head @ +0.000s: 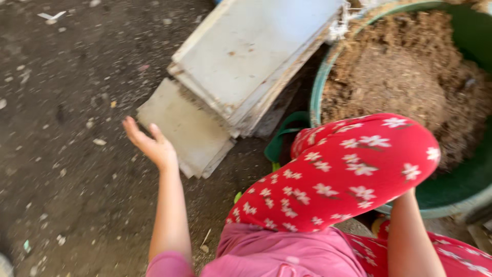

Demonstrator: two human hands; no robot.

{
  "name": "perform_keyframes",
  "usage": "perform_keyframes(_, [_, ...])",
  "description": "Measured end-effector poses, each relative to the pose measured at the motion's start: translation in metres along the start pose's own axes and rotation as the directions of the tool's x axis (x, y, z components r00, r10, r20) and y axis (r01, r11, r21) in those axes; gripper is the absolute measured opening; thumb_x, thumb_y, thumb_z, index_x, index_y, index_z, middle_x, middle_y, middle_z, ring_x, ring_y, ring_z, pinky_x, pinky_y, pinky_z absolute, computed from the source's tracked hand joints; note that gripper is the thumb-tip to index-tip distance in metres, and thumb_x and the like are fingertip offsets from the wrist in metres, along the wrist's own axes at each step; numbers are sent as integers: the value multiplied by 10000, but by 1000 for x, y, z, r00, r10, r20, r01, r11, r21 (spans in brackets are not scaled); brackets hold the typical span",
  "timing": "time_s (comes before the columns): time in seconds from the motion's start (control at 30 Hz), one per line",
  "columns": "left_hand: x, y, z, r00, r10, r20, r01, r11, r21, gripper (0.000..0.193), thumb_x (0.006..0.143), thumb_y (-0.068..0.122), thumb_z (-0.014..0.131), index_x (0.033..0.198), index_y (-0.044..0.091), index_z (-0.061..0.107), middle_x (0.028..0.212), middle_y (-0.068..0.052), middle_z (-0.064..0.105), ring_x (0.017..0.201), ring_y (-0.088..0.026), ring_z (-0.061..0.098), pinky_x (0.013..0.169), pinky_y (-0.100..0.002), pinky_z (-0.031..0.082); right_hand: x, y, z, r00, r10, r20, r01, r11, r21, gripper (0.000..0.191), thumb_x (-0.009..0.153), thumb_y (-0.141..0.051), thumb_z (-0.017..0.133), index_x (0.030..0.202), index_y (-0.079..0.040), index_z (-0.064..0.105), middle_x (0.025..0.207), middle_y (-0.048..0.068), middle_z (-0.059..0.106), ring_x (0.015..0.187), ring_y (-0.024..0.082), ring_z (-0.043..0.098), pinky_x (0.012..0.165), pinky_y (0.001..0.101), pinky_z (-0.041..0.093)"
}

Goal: The person scoops fibrous material from a large green basin and presses it into rectangular trays using both hands. They repeatedly fill each tray, smooth the surface, and set the filled trays aside in a stack.

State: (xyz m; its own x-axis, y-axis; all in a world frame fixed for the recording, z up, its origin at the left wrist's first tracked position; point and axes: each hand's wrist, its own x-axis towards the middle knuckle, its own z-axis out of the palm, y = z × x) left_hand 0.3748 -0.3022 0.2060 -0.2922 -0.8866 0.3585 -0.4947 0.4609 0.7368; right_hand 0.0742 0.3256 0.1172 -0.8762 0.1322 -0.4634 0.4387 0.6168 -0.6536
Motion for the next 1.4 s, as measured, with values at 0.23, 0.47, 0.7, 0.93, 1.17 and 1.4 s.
perform_keyframes(0.23, [-33,195,127,847,238,474,141,760,-634,258,1130,136,531,1346,22,615,1363,-115,655,1254,-218,628,1140,-347,494,31,-12,10,853,-508,117,520,810,-272,452,963,-266,676,1364,-59,652,1494,123,552,1421,321,477,1138,448,442])
perform_keyframes(0.47, [-125,266,332,221,159,962,424,873,-242,609,1002,314,630,1486,-2,438,1519,-178,489,1387,-264,504,1129,-349,411,105,-112,15,918,-395,-32,368,879,-303,437,1010,-221,631,1415,-59,603,1571,133,467,1476,336,375,1186,458,335])
perform_keyframes(0.7, [-175,279,408,-6,-358,934,553,777,302,981,942,521,542,1622,85,-15,1706,-149,60,1564,-312,117,1232,-452,203,265,-162,-51,925,-345,-157,292,912,-286,455,1114,-241,510,1527,-55,462,1606,132,434,1494,297,368,1234,449,259])
perform_keyframes(0.93, [-179,280,418,94,-382,919,532,800,278,982,964,597,492,1610,10,41,1692,-207,90,1568,-329,109,1240,-439,165,385,-162,-64,1000,8,-25,-10,994,-112,690,1042,-576,460,1469,-36,508,1472,184,563,1386,308,525,1152,424,401])
perform_keyframes(1.17, [-186,268,432,143,-370,918,555,798,235,1004,940,616,523,1588,-45,135,1678,-227,165,1560,-326,173,1236,-412,188,423,-168,-45,969,224,106,-201,960,-194,899,969,-673,485,1528,26,404,1572,225,456,1462,366,430,1199,492,332])
perform_keyframes(1.4, [-183,264,440,72,-382,921,600,754,266,1087,890,658,555,1584,-55,115,1669,-245,164,1557,-333,176,1234,-432,204,442,-170,-7,846,445,294,-359,882,-304,1064,788,-811,474,1646,-244,205,1723,168,93,1580,433,78,1196,747,144])
